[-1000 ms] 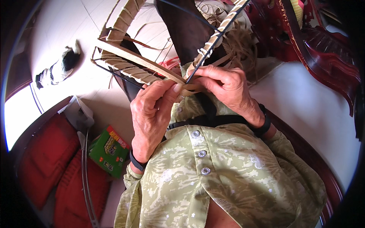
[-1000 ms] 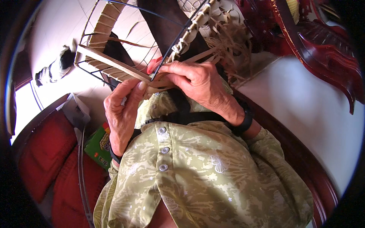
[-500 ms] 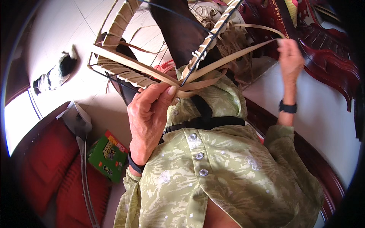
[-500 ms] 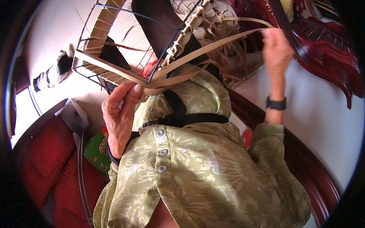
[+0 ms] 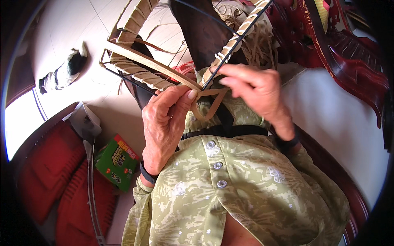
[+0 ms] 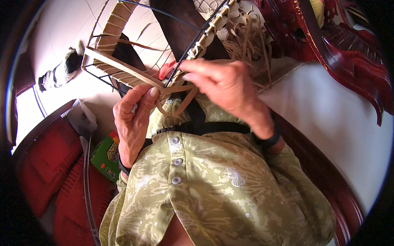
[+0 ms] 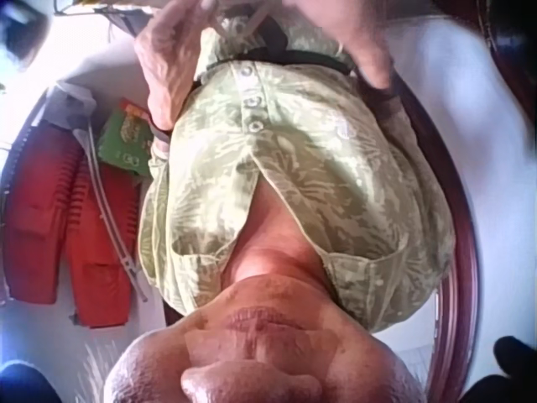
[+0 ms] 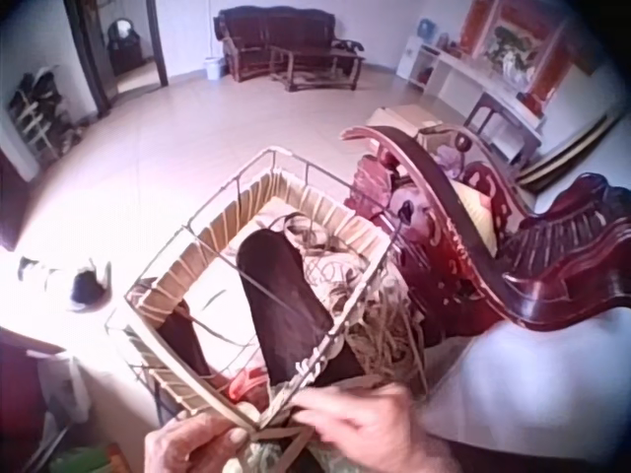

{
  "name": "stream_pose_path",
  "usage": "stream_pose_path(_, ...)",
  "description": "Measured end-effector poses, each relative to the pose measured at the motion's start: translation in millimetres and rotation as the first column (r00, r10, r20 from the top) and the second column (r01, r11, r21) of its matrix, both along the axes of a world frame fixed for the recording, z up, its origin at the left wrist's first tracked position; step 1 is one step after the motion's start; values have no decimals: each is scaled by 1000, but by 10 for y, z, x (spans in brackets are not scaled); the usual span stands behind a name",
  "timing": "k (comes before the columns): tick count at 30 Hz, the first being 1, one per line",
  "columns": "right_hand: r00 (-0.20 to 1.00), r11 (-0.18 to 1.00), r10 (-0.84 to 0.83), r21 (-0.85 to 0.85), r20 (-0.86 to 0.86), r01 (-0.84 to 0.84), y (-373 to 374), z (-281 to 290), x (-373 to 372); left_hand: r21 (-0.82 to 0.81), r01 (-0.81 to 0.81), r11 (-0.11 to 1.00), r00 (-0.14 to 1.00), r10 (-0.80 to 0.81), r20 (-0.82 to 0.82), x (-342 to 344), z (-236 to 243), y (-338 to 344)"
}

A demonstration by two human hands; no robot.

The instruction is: The person weaves thin strips of material around a structured frame by hand, lacing strips through pre-cut slots and around the frame's edges to build the basket wall.

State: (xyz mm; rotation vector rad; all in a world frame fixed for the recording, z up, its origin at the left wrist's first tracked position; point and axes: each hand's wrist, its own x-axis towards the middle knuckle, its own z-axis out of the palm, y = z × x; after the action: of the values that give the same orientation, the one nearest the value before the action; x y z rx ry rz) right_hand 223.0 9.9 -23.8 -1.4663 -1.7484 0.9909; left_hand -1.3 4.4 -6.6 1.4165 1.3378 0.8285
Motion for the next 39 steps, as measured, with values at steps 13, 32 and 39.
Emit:
stream_pose_path(13,993,994,-27,105,-111,39,-59,-54,-172,74,-7,997,1000,8,-3,15,-31,18)
stream_pose_path(32,993,983,-108,147,-43,113,-17,-50,155,-57,-20,998,997,24,68,12,-15,-10)
stream_pose_path(39,156,583,-707,445,690,679,9,215,2579,-50,-16,999,997,19,79,12,8,26)
